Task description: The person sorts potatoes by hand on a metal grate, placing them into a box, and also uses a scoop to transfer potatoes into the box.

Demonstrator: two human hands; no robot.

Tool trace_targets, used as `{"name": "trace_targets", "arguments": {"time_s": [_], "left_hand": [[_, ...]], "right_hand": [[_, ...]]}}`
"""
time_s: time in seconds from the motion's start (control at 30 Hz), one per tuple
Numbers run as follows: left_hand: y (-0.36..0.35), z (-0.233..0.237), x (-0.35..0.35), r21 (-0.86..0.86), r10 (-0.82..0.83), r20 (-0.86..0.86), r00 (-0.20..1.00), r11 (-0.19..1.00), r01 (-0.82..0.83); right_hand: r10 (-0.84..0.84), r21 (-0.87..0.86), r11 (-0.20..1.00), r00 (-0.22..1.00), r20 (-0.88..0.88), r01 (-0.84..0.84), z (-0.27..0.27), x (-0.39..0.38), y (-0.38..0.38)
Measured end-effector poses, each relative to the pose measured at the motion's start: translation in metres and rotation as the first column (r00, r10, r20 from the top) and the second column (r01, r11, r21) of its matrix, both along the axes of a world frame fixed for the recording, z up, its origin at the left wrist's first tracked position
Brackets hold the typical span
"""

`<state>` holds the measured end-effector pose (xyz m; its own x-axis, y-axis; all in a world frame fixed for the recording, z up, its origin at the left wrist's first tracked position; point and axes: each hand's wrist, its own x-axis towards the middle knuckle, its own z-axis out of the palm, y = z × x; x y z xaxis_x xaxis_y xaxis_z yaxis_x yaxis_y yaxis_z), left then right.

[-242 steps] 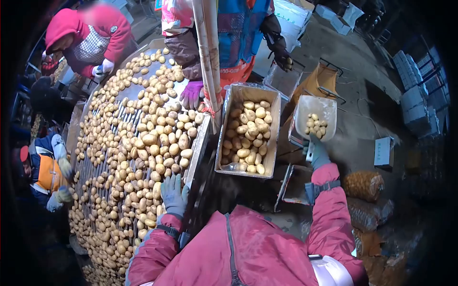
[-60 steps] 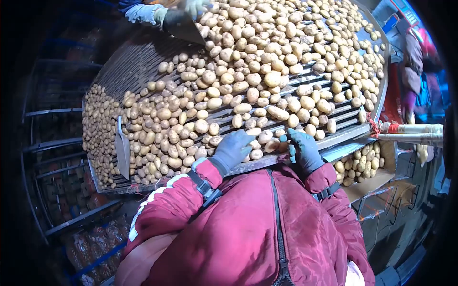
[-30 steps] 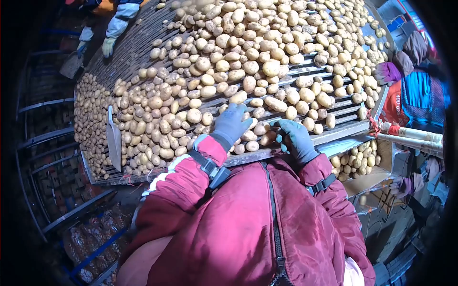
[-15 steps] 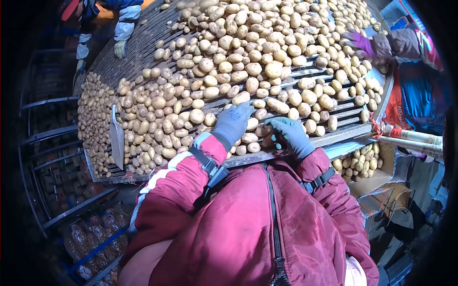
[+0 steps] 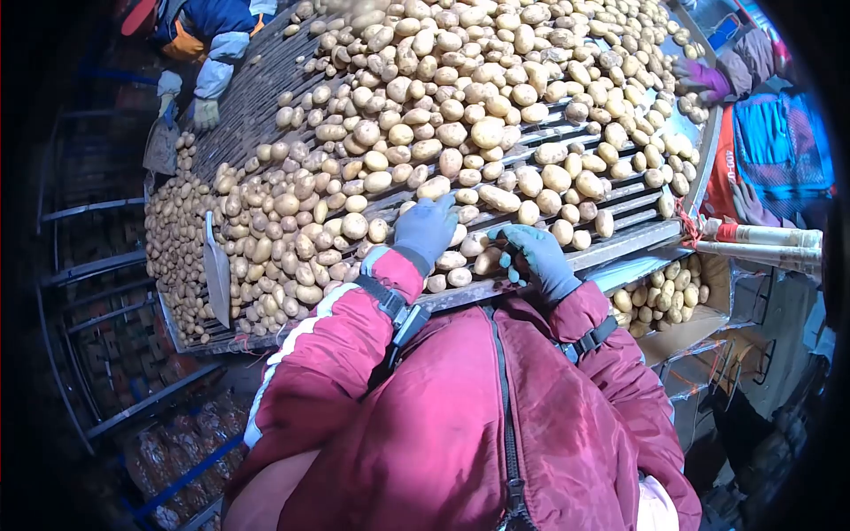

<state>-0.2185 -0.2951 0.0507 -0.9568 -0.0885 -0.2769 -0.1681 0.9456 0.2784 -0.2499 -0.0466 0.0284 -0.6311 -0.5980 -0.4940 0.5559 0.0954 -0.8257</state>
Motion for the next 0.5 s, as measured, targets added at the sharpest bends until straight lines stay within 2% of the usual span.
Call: {"name": "trace_targets", "arguments": {"time_s": [0.07, 0.13, 0.17, 0.27, 0.3, 0.33, 0.4, 0.43, 0.47, 0.5], "left_hand": [[-0.003, 0.006, 0.000, 0.083, 0.094, -0.031, 0.995, 0.992, -0.091], [-0.015, -0.006, 0.000, 0.230, 0.232, -0.050, 0.971, 0.949, -0.215], [-0.044, -0.076, 0.007, 0.410, 0.319, -0.070, 0.945, 0.873, -0.264], [-0.048, -0.059, 0.003, 0.366, 0.222, -0.081, 0.972, 0.913, -0.178], [-0.026, -0.019, -0.002, 0.211, 0.193, -0.111, 0.975, 0.963, -0.167], [-0.018, -0.016, 0.001, 0.208, 0.187, -0.109, 0.976, 0.965, -0.161], [-0.007, -0.013, 0.004, 0.076, 0.104, -0.181, 0.978, 0.993, -0.091], [-0.003, -0.010, 0.007, 0.072, 0.101, -0.180, 0.978, 0.993, -0.089], [-0.001, -0.007, 0.009, 0.030, 0.033, -0.266, 0.963, 0.999, -0.026], [0.000, -0.005, 0.009, -0.019, -0.037, -0.347, 0.937, 0.999, 0.033]], "right_hand": [[0.000, -0.008, 1.000, 1.000, -0.002, 0.000, -0.002, 0.000, 0.004], [-0.024, -0.033, 0.999, 0.985, -0.170, 0.018, -0.003, -0.001, 0.008], [-0.026, -0.032, 0.999, 0.985, -0.169, 0.021, -0.006, -0.004, 0.010], [-0.124, 0.025, 0.990, 0.950, -0.288, 0.137, -0.027, -0.026, 0.012], [-0.197, 0.101, 0.969, 0.950, -0.242, 0.227, 0.003, -0.040, 0.001], [-0.072, 0.244, 0.952, 0.913, -0.402, 0.183, 0.007, -0.057, -0.004], [0.057, 0.227, 0.967, 0.776, -0.628, 0.113, 0.025, -0.084, -0.016], [0.052, 0.223, 0.968, 0.777, -0.627, 0.115, 0.014, -0.097, -0.029], [0.300, 0.498, 0.866, 0.749, -0.591, 0.047, -0.004, -0.111, -0.047], [0.522, 0.731, 0.682, 0.702, -0.485, -0.002, -0.006, -0.117, -0.060]]}}
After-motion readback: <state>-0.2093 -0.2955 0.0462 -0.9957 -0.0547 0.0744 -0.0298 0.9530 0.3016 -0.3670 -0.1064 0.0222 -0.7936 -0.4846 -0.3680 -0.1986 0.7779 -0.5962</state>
